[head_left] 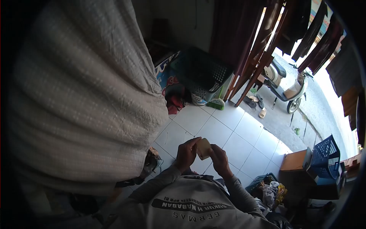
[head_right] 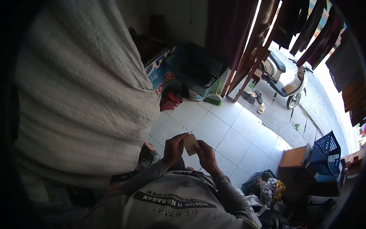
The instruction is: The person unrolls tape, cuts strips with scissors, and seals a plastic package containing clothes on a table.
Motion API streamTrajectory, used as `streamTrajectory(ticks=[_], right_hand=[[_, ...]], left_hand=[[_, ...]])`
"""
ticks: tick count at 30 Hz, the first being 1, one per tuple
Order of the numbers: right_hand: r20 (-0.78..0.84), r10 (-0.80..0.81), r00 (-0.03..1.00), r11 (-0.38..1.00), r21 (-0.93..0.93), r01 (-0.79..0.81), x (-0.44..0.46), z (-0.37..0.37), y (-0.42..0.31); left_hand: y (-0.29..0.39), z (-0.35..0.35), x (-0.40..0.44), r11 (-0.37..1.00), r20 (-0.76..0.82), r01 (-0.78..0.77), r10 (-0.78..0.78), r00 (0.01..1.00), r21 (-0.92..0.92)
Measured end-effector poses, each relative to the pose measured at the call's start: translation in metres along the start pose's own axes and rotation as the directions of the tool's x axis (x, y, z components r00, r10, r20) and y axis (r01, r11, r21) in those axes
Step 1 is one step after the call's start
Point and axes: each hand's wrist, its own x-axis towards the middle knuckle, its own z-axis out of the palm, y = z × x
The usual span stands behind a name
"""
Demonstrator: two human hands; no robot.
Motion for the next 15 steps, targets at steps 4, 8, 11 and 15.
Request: streamTrajectory(ticks=[4,8,11,15], right_hand=[[-0.127,-0.029,0.991,0.999,0.028,0.033,0.056,-0.008,0.014],[-0.121,0.067,0.99,0.997,0.053,-0.061,0.142,-0.021,0.04],[-0.098,0.104,0.99,0.989,0.111,-0.093,0.215,-0.021,0.026],[-0.015,0.066,0.998,0.995,0.079,-0.065,0.326,-0.002,0.018]], left_hand=[[-0.05,0.034,0.075,0.907,0.221,0.354,-0.306,0.926,-0.229],[-0.079,0.041,0.154,0.935,0.162,0.214,-0.173,0.972,-0.282],[-0.094,0.012,0.225,0.949,0.19,0.227,-0.186,0.964,-0.22],[-0.134,-0.028,0.299,0.953,0.121,0.214,-0.192,0.974,-0.212]])
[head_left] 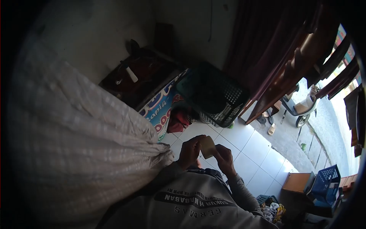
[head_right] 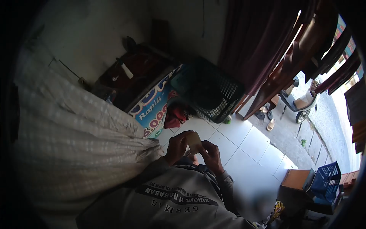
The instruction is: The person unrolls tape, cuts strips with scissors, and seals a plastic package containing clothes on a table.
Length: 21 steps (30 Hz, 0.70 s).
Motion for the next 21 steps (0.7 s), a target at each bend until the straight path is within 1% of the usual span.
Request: streamTrajectory(ticks=[2,3,4,6,7,8,10,11,12,14,15,16,17,18,19,20,21], right_hand=[[0.125,-0.166,0.978,0.975,-0.126,0.181,0.044,0.018,-0.002],[0.189,-0.018,0.982,1.0,0.015,0.015,0.068,0.028,-0.004],[0.211,-0.017,0.977,1.0,0.026,0.012,0.084,0.039,-0.003],[0.35,-0.031,0.936,0.999,0.049,0.015,0.129,0.062,-0.005],[0.403,-0.025,0.915,1.0,-0.008,0.03,0.149,0.074,-0.009],[0.435,-0.041,0.9,0.999,0.004,0.044,0.172,0.09,-0.008],[0.525,-0.167,0.834,0.983,0.154,0.1,0.209,0.124,-0.002],[0.597,-0.182,0.781,0.98,0.175,0.095,0.228,0.14,-0.004],[0.635,-0.186,0.75,0.979,0.185,0.086,0.246,0.156,-0.01],[0.684,-0.288,0.67,0.957,0.213,0.195,0.278,0.184,-0.022],[0.716,-0.281,0.639,0.959,0.236,0.157,0.292,0.197,-0.02],[0.738,-0.278,0.615,0.959,0.248,0.135,0.307,0.211,-0.013],[0.764,-0.263,0.589,0.957,0.283,0.061,0.321,0.226,-0.003],[0.791,-0.24,0.562,0.951,0.307,-0.025,0.333,0.238,0.003],[0.802,-0.282,0.527,0.95,0.31,0.037,0.352,0.247,0.008],[0.846,-0.293,0.446,0.954,0.292,0.072,0.375,0.256,0.01],[0.879,-0.245,0.409,0.965,0.261,0.017,0.394,0.258,-0.002]], left_hand=[[-0.012,-0.028,0.018,0.988,-0.119,-0.129,0.139,0.983,0.089],[-0.012,-0.042,0.026,0.983,-0.168,-0.124,0.147,0.975,0.137],[-0.017,-0.055,0.03,0.983,-0.184,-0.106,0.133,0.974,0.15],[-0.028,-0.083,0.043,0.964,-0.29,-0.096,0.169,0.942,0.249],[-0.031,-0.098,0.047,0.938,-0.327,-0.086,0.201,0.924,0.335],[-0.036,-0.113,0.055,0.934,-0.357,-0.067,0.2,0.913,0.351],[-0.048,-0.137,0.06,0.927,-0.485,0.048,0.15,0.862,0.372],[-0.049,-0.149,0.064,0.96,-0.517,0.152,-0.009,0.856,0.235],[-0.057,-0.159,0.067,0.954,-0.555,0.186,-0.025,0.832,0.235],[-0.077,-0.174,0.073,0.961,-0.674,0.274,-0.189,0.714,0.021],[-0.081,-0.183,0.078,0.954,-0.698,0.3,-0.203,0.687,0.019],[-0.087,-0.192,0.086,0.934,-0.742,0.354,-0.268,0.614,-0.045],[-0.092,-0.2,0.092,0.907,-0.775,0.405,-0.337,0.535,-0.115],[-0.099,-0.208,0.099,0.888,-0.783,0.442,-0.365,0.503,-0.13],[-0.108,-0.215,0.106,0.912,-0.814,0.403,-0.29,0.503,-0.076],[-0.113,-0.221,0.113,0.932,-0.84,0.363,-0.214,0.498,-0.023],[-0.108,-0.229,0.125,0.932,-0.823,0.354,-0.263,0.504,-0.081]])
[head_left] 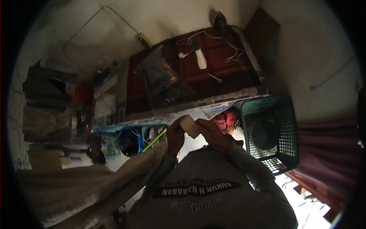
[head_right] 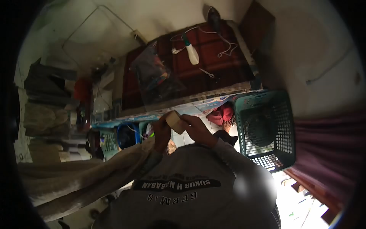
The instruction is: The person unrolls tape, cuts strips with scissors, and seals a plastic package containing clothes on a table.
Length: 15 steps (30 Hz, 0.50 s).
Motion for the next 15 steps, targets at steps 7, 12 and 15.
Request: streamTrajectory(ticks=[7,12,15], right_hand=[[0.099,0.196,0.976,0.964,0.163,-0.21,0.06,-0.089,-0.005],[0.093,0.279,0.956,0.924,0.245,-0.293,0.092,-0.124,0.008],[0.103,0.287,0.952,0.913,0.27,-0.305,0.115,-0.129,0.004]], left_hand=[[0.048,0.02,0.102,0.866,0.385,0.447,-0.342,0.857,-0.227],[0.084,0.01,0.151,0.937,0.558,0.307,-0.165,0.814,-0.17],[0.086,0.034,0.175,0.971,0.495,0.194,-0.101,0.863,-0.14]])
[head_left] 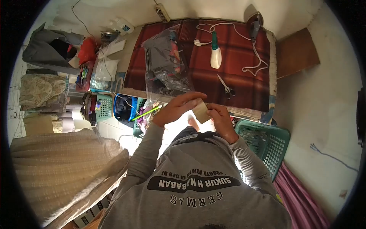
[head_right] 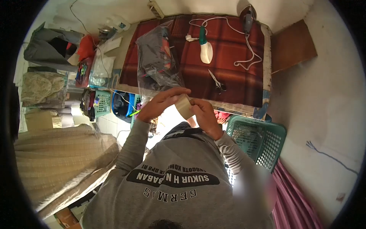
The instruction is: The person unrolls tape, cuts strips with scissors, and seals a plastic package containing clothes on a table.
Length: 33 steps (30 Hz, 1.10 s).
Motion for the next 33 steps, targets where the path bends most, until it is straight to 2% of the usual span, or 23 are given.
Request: streamTrajectory(ticks=[1,2,4,5,7,8,9,10,11,13,14,16,20,25,28,31,33], right_hand=[[0.001,0.005,1.0,1.0,0.017,-0.005,0.005,0.001,-0.005],[0.009,0.012,1.0,1.0,0.012,-0.012,0.011,0.0,0.002],[-0.038,0.008,0.999,1.0,0.005,-0.008,0.021,-0.003,0.02],[-0.043,0.014,0.999,1.0,0.001,-0.014,0.024,-0.004,0.017],[-0.05,0.147,0.988,0.989,0.012,-0.147,0.026,-0.007,0.009],[-0.06,0.152,0.987,0.988,0.007,-0.152,0.028,-0.009,0.006],[-0.026,0.177,0.984,0.981,-0.074,-0.179,0.03,-0.012,0.002],[0.005,0.203,0.979,0.967,-0.155,-0.2,0.033,-0.012,-0.002],[-0.007,0.201,0.98,0.967,-0.16,-0.199,0.035,-0.01,-0.007],[-0.069,0.189,0.98,0.98,-0.045,-0.192,0.039,0.0,-0.016],[-0.081,0.181,0.98,0.982,-0.048,-0.185,0.044,0.003,-0.013],[-0.031,0.164,0.986,0.986,0.013,-0.164,0.053,0.006,-0.004],[-0.065,0.139,0.988,0.99,0.008,-0.139,0.072,0.028,-0.001],[-0.133,0.185,0.974,0.969,0.189,-0.159,0.085,0.056,0.021],[-0.179,0.268,0.947,0.945,0.24,-0.222,0.089,0.069,0.024],[-0.16,0.3,0.94,0.928,0.277,-0.249,0.094,0.086,-0.003],[-0.155,0.28,0.947,0.94,0.243,-0.239,0.095,0.085,0.003]], left_hand=[[-0.003,0.005,0.01,0.992,-0.015,-0.081,0.083,0.996,0.099],[-0.013,0.008,0.017,0.993,-0.025,-0.079,0.082,0.996,0.093],[-0.041,0.018,0.029,0.975,-0.144,-0.061,0.093,0.985,0.213],[-0.04,0.029,0.035,0.985,-0.266,-0.125,0.153,0.952,0.119],[-0.037,0.027,0.038,0.99,-0.276,-0.077,0.107,0.955,0.118],[-0.033,0.025,0.04,0.992,-0.291,-0.029,0.065,0.955,0.126],[-0.033,0.02,0.044,0.975,-0.28,-0.087,0.143,0.949,0.204],[-0.033,0.016,0.049,0.975,-0.272,-0.095,0.148,0.951,0.199],[-0.033,0.01,0.053,0.976,-0.238,-0.118,0.161,0.958,0.183],[-0.034,-0.002,0.059,0.974,-0.191,-0.152,0.183,0.964,0.166],[-0.034,-0.007,0.062,0.976,-0.184,-0.163,0.189,0.965,0.145],[-0.033,-0.02,0.066,0.976,-0.169,-0.182,0.201,0.965,0.124],[-0.037,-0.046,0.062,0.977,-0.208,-0.181,0.201,0.957,0.112],[-0.058,-0.07,0.057,0.98,-0.238,-0.198,0.201,0.95,0.035],[-0.069,-0.084,0.058,0.976,-0.233,-0.213,0.198,0.952,-0.043],[-0.068,-0.094,0.056,0.966,-0.215,-0.256,0.247,0.945,-0.017],[-0.063,-0.098,0.053,0.966,-0.214,-0.259,0.253,0.943,0.0]])
